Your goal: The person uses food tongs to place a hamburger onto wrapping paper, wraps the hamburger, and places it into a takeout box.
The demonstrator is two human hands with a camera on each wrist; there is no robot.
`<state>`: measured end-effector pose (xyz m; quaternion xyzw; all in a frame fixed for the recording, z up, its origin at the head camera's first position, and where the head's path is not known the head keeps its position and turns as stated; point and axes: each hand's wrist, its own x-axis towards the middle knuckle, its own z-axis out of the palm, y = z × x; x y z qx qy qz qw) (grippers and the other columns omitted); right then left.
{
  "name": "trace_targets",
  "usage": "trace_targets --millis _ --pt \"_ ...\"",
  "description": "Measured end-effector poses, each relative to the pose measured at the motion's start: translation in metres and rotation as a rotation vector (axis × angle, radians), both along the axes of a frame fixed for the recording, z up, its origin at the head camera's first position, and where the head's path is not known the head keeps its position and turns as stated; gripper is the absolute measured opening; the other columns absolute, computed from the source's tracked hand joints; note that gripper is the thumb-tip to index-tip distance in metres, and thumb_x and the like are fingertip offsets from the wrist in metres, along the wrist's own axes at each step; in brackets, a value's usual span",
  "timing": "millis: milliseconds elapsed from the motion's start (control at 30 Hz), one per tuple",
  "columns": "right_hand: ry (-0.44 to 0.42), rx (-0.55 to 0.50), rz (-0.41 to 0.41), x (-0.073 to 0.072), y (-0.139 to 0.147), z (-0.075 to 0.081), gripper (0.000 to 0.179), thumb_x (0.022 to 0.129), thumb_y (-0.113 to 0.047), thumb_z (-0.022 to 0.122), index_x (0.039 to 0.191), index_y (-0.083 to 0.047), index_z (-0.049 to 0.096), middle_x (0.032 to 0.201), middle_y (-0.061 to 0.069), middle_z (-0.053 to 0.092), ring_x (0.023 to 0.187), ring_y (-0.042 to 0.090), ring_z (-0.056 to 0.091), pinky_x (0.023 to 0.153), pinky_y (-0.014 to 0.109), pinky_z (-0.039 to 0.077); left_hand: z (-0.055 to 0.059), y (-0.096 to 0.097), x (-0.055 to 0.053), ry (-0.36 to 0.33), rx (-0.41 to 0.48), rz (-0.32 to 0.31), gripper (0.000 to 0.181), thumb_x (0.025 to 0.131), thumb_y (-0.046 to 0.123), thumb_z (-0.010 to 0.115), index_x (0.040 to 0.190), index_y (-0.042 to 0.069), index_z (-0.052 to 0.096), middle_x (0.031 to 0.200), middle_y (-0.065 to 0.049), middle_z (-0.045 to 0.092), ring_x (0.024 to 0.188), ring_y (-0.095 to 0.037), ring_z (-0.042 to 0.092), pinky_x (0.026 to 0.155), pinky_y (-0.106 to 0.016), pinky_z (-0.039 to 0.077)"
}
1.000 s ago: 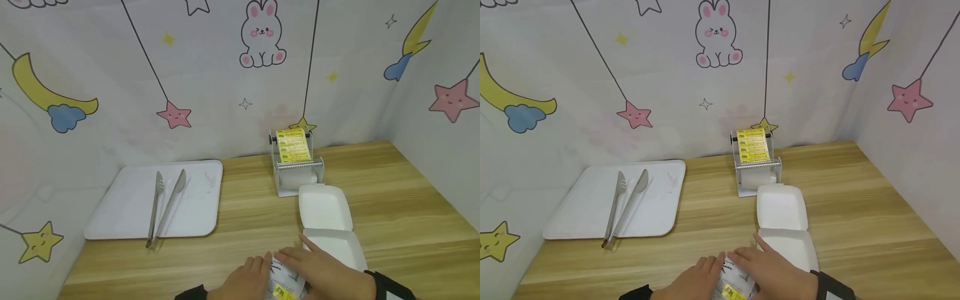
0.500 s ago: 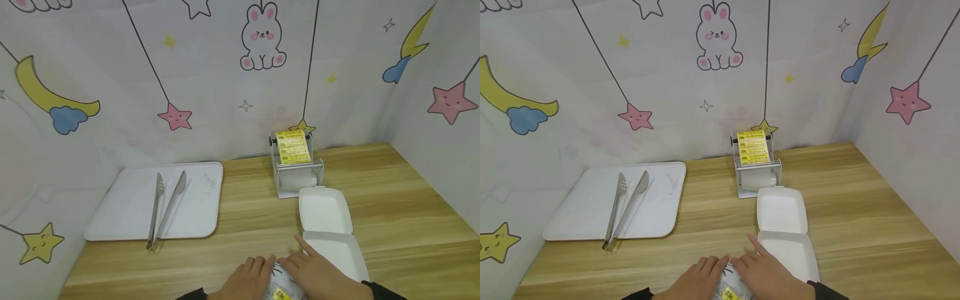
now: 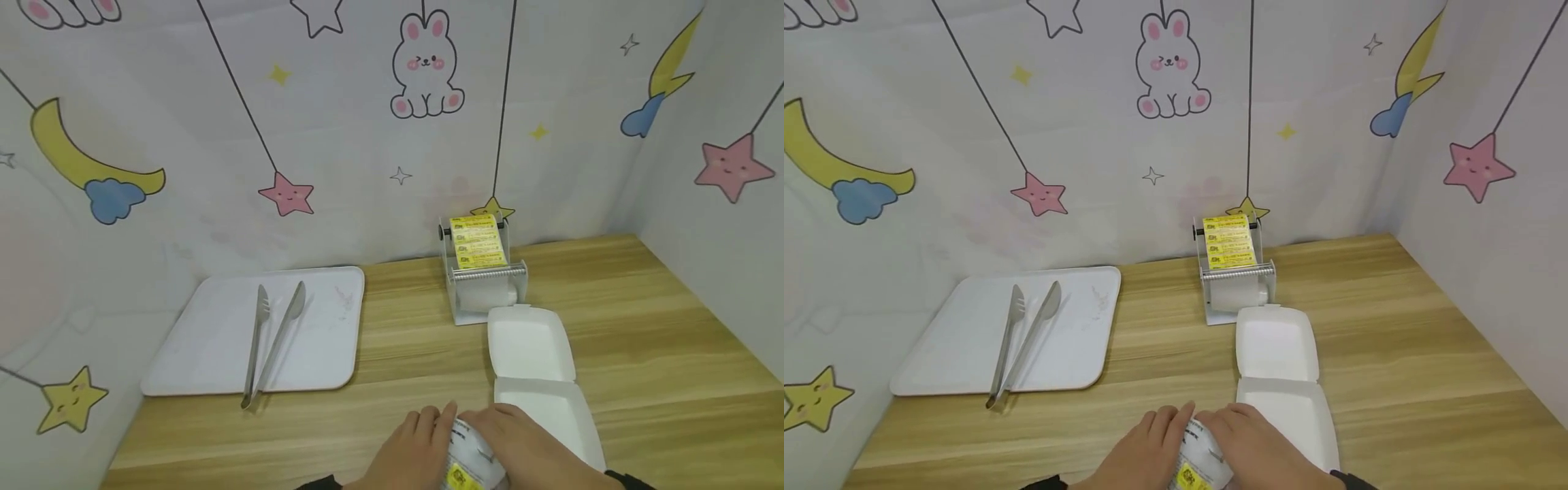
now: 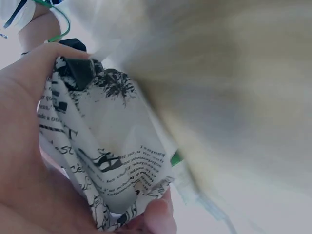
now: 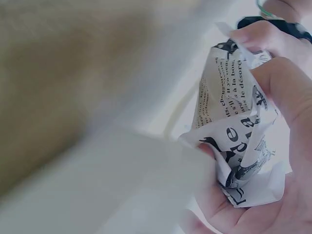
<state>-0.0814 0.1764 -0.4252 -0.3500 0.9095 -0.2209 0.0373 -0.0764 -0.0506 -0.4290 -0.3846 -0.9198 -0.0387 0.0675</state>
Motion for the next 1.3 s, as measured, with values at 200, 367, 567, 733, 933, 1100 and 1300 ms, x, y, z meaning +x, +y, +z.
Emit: trace_targets --millis 200,367,567,733,933,1100,1300 --pt "0.083 0.01 -0.142 0.002 0.021 0.032 0.087 0.063 -0.031 0.096 0.137 -0.009 0.056 0.124 -0.008 0.064 0.115 0.021 0.057 0.095 0.045 0.052 0.028 0.013 -0.011 -0.062 0.188 -0.05 0.107 0.078 0.06 0.082 0.153 0.0 0.034 0.137 -0.013 0.049 0.11 -0.017 0.056 0.091 -0.028 0.054" --pt "0.211 -0.043 -0.256 0.003 0.045 0.041 0.085 0.055 -0.032 0.098 0.13 -0.014 0.063 0.117 -0.019 0.064 0.104 0.01 0.06 0.088 0.043 0.055 0.034 0.028 -0.023 -0.279 0.349 -0.112 0.113 0.073 0.033 0.09 0.16 0.009 0.022 0.147 -0.008 0.042 0.123 -0.012 0.05 0.106 -0.026 0.045" --pt "0.075 -0.005 -0.372 0.0 0.075 0.033 0.082 0.058 -0.035 0.098 0.128 -0.01 0.065 0.112 -0.009 0.068 0.097 0.013 0.063 0.078 0.037 0.058 0.024 0.057 -0.042 -0.397 0.349 -0.165 0.109 0.08 0.037 0.087 0.162 0.012 0.019 0.147 -0.002 0.045 0.116 -0.002 0.051 0.102 -0.014 0.042" --pt "-0.033 -0.065 -0.333 -0.006 0.091 0.016 0.076 0.06 -0.031 0.097 0.126 -0.009 0.065 0.101 -0.01 0.068 0.083 0.001 0.06 0.066 0.024 0.055 0.011 0.073 -0.051 -0.355 0.257 -0.173 0.107 0.08 0.053 0.083 0.159 0.008 0.027 0.143 -0.002 0.051 0.116 -0.004 0.055 0.1 -0.015 0.044" --pt "-0.08 0.042 -0.38 -0.007 0.092 -0.003 0.085 0.057 -0.044 0.097 0.131 -0.017 0.066 0.099 -0.011 0.064 0.087 0.007 0.055 0.068 0.026 0.051 0.0 0.07 -0.05 -0.309 0.137 -0.191 0.108 0.078 0.074 0.071 0.157 0.011 0.032 0.146 0.001 0.05 0.134 -0.011 0.047 0.112 -0.03 0.039" --pt "-0.036 0.115 -0.405 -0.002 0.091 -0.008 0.087 0.055 -0.048 0.097 0.13 -0.015 0.067 0.12 -0.001 0.063 0.109 0.023 0.056 0.087 0.048 0.053 -0.004 0.067 -0.048 -0.292 0.103 -0.219 0.093 0.092 0.073 0.051 0.158 0.011 0.034 0.151 0.002 0.046 0.141 -0.011 0.039 0.115 -0.033 0.037" --pt "0.046 0.191 -0.381 0.0 0.09 -0.006 0.091 0.056 -0.055 0.095 0.131 -0.013 0.067 0.136 0.012 0.051 0.125 0.037 0.047 0.097 0.06 0.049 -0.007 0.066 -0.049 -0.259 0.08 -0.218 0.062 0.108 0.05 0.036 0.156 0.011 0.041 0.143 0.002 0.052 0.132 -0.009 0.045 0.112 -0.026 0.038"
